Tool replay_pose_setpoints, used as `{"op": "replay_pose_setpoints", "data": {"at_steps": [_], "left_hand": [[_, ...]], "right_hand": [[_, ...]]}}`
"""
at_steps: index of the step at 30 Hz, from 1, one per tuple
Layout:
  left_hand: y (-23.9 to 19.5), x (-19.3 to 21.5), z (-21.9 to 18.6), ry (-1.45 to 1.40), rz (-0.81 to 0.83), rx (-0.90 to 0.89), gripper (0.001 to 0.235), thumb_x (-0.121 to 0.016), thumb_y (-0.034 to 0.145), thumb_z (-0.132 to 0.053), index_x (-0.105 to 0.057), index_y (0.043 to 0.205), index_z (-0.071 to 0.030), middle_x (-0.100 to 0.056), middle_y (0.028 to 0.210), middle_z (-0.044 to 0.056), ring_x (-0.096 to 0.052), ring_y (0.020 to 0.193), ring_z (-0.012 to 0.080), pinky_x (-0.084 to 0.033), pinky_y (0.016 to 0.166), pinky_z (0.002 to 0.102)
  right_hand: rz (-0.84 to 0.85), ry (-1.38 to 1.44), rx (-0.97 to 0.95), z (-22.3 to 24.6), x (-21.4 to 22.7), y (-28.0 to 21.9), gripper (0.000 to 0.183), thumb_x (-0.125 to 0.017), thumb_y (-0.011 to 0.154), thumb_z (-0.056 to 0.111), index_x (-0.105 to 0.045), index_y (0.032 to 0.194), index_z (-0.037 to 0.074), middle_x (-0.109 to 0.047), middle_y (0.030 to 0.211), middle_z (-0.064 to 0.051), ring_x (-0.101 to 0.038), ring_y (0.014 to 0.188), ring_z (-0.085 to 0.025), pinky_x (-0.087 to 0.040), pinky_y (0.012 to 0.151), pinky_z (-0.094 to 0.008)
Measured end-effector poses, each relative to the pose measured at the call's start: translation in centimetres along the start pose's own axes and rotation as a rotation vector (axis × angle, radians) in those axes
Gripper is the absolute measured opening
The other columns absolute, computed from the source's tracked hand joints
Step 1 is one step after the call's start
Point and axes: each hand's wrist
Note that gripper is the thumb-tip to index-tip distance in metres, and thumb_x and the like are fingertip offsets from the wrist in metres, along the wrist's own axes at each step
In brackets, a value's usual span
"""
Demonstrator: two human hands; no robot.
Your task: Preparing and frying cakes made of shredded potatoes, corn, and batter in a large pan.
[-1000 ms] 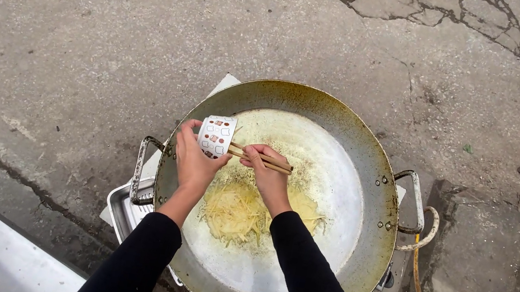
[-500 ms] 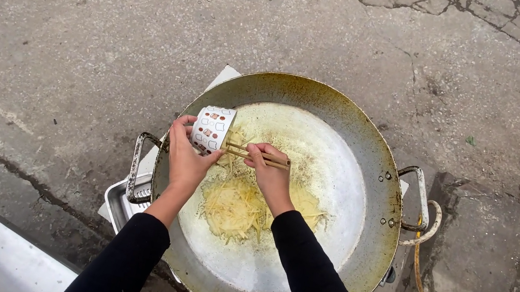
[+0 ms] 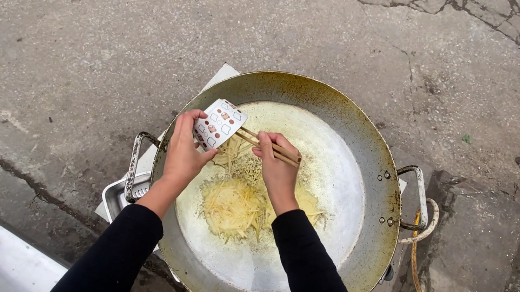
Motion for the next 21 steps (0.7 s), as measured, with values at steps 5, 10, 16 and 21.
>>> {"op": "replay_pose_setpoints", "data": {"at_steps": [5, 10, 16, 21], "left_hand": [[0.3, 0.3, -0.4, -0.017, -0.015, -0.006, 0.073, -0.085, 0.068, 0.008, -0.046, 0.126, -0.012, -0.049, 0.133, 0.015, -0.049, 0.133, 0.048, -0.061, 0.095, 0.049], [0.9, 0.1, -0.3, -0.089, -0.018, -0.038, 0.075, -0.087, 0.066, 0.007, -0.044, 0.125, -0.012, -0.049, 0.134, 0.017, -0.047, 0.133, 0.0489, -0.061, 0.094, 0.053], [0.7, 0.9, -0.5, -0.128, -0.041, -0.031, 0.075, -0.089, 0.066, 0.006, -0.045, 0.124, -0.011, -0.049, 0.134, 0.018, -0.048, 0.134, 0.0459, -0.061, 0.093, 0.052], [0.5, 1.1, -0.8, -0.13, -0.047, -0.024, 0.074, -0.088, 0.066, 0.007, -0.045, 0.124, -0.009, -0.048, 0.134, 0.019, -0.048, 0.134, 0.0458, -0.061, 0.093, 0.052]], "right_hand": [[0.045, -0.041, -0.005, 0.9, -0.4, -1.5, 0.02, -0.073, 0.098, 0.02, -0.077, 0.091, 0.001, -0.077, 0.089, -0.022, -0.076, 0.075, -0.026, -0.067, 0.07, -0.031], [0.047, -0.144, 0.0, -1.3, -1.9, -1.3, 0.026, -0.07, 0.1, 0.021, -0.075, 0.091, -0.002, -0.074, 0.09, -0.028, -0.077, 0.077, -0.036, -0.068, 0.069, -0.039], [-0.059, -0.079, -0.052, 0.0, -1.0, -1.4, 0.026, -0.068, 0.101, 0.022, -0.075, 0.094, -0.002, -0.075, 0.093, -0.027, -0.077, 0.078, -0.031, -0.068, 0.072, -0.035], [-0.023, -0.01, -0.072, -0.3, -2.0, -1.3, 0.025, -0.069, 0.101, 0.022, -0.076, 0.097, -0.002, -0.075, 0.096, -0.027, -0.076, 0.083, -0.03, -0.067, 0.076, -0.036]]}}
Point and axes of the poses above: each hand's wrist, its own y-axis towards the middle knuckle, its own x-axis out of the back of the hand, z = x × y
